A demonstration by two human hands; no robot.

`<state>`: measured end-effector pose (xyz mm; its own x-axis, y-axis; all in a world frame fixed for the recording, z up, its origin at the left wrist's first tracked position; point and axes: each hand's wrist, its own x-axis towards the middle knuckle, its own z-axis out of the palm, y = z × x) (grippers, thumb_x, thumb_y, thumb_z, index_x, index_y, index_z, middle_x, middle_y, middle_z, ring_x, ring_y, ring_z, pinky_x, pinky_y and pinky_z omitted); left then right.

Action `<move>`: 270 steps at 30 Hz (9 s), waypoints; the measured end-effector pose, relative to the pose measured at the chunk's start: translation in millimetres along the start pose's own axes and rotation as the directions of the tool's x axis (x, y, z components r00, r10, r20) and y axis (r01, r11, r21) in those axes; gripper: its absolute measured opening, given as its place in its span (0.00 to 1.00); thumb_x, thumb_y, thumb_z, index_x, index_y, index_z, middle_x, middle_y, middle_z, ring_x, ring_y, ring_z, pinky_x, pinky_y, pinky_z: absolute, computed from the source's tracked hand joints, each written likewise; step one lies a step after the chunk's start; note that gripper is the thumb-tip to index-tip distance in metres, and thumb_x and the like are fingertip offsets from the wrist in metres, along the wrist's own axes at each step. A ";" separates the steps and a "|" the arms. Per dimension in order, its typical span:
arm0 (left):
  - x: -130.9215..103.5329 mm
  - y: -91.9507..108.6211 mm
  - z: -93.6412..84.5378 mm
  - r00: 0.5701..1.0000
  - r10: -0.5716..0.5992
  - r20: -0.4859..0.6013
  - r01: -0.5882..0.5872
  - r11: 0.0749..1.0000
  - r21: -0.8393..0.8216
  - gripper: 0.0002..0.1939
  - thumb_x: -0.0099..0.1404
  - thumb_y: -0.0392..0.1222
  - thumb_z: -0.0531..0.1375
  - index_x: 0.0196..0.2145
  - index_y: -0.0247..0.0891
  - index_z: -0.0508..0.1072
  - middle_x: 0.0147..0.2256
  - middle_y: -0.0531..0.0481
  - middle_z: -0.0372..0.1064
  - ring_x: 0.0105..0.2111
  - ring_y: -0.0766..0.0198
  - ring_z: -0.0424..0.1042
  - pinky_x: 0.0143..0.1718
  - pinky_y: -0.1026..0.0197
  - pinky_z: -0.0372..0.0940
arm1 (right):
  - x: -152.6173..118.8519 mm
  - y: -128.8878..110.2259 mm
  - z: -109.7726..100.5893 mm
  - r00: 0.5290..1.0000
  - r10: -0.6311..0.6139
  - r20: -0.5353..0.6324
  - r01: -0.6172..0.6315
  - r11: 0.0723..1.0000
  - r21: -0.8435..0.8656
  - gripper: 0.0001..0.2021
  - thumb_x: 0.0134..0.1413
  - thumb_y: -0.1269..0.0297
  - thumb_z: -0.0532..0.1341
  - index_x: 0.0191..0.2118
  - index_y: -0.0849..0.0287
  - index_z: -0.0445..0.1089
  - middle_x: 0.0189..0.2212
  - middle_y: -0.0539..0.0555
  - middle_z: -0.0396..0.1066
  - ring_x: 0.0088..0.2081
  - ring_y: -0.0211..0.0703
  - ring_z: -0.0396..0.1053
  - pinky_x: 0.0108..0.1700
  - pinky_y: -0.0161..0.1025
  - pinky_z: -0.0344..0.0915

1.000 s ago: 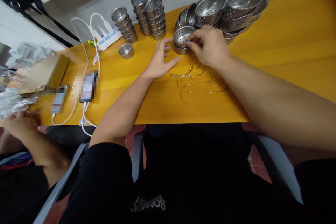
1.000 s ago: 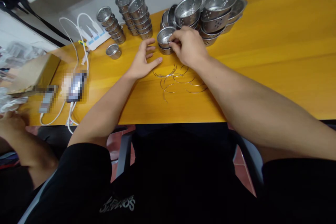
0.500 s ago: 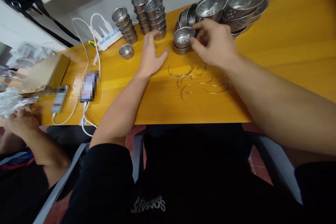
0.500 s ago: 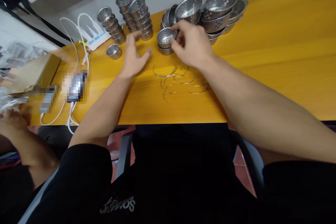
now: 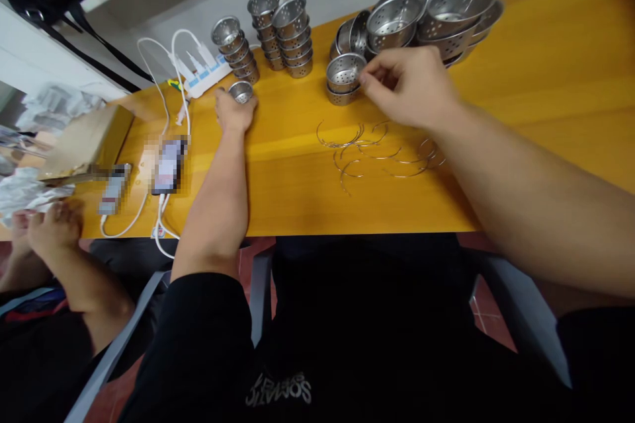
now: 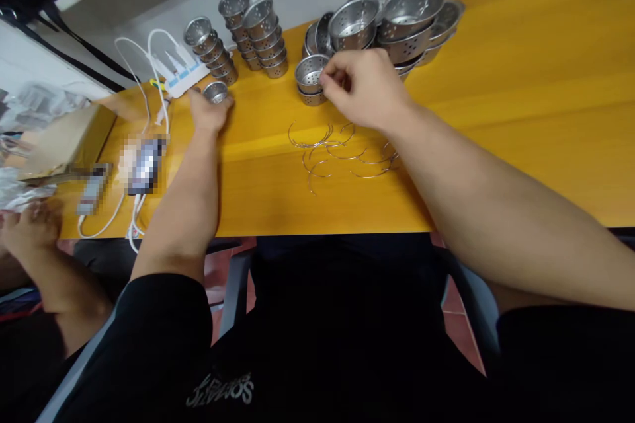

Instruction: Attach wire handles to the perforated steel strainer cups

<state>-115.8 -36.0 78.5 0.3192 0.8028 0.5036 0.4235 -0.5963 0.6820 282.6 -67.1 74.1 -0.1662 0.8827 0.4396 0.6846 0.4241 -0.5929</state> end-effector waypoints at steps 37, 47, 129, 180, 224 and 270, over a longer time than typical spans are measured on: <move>61.8 -63.4 96.1 0.997 0.059 0.059 -0.066 0.989 0.134 0.48 0.60 0.68 0.86 0.68 0.53 0.73 0.69 0.38 0.75 0.73 0.35 0.75 0.84 0.28 0.68 | -7.0 5.9 14.5 0.761 -0.150 0.631 0.320 0.933 -0.164 0.06 0.75 0.61 0.62 0.43 0.51 0.75 0.47 0.59 0.82 0.42 0.56 0.76 0.47 0.52 0.67; 61.7 -48.8 97.8 0.999 0.039 0.003 -0.039 0.992 0.119 0.47 0.55 0.70 0.88 0.62 0.51 0.76 0.64 0.40 0.77 0.69 0.37 0.77 0.81 0.28 0.71 | -0.9 3.5 -0.7 0.948 -0.135 0.287 0.075 0.975 0.211 0.18 0.80 0.39 0.67 0.50 0.49 0.76 0.44 0.60 0.85 0.44 0.57 0.79 0.53 0.56 0.76; 55.3 -50.5 148.0 0.955 0.240 0.173 -0.193 0.949 -0.249 0.56 0.68 0.74 0.80 0.80 0.50 0.64 0.75 0.36 0.71 0.74 0.40 0.76 0.81 0.33 0.73 | 16.3 38.2 21.8 0.982 0.025 -0.189 0.081 0.844 0.530 0.29 0.70 0.31 0.82 0.44 0.56 0.88 0.29 0.54 0.80 0.23 0.34 0.64 0.26 0.38 0.61; 37.2 -16.7 166.1 0.934 0.209 0.290 -0.158 0.969 -0.190 0.58 0.69 0.76 0.78 0.79 0.42 0.59 0.70 0.35 0.72 0.70 0.41 0.80 0.78 0.37 0.72 | 5.4 3.5 32.3 0.995 0.002 -0.103 0.040 0.914 0.404 0.19 0.71 0.41 0.82 0.46 0.49 0.84 0.27 0.50 0.71 0.27 0.45 0.64 0.33 0.48 0.76; 48.3 -46.9 161.0 0.918 0.274 0.288 -0.227 0.956 -0.187 0.57 0.72 0.89 0.67 0.78 0.45 0.61 0.68 0.41 0.72 0.69 0.44 0.79 0.78 0.37 0.69 | 4.1 2.1 17.9 0.986 -0.145 0.079 0.067 0.790 0.609 0.37 0.54 0.21 0.85 0.44 0.52 0.84 0.34 0.53 0.80 0.31 0.42 0.73 0.32 0.42 0.72; 58.1 -73.3 148.2 0.979 0.104 0.174 -0.081 0.987 -0.137 0.53 0.78 0.82 0.67 0.86 0.64 0.51 0.83 0.38 0.58 0.77 0.39 0.73 0.78 0.31 0.75 | 8.9 15.0 9.1 0.984 -0.079 -0.162 0.090 0.994 0.064 0.16 0.85 0.40 0.67 0.56 0.44 0.84 0.57 0.63 0.81 0.56 0.60 0.74 0.61 0.56 0.77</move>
<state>-2.6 53.7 -20.8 0.5042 0.7233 0.4718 0.2764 -0.6528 0.7053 285.0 -51.1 63.0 -0.1021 0.8020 0.5885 0.6200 0.5140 -0.5928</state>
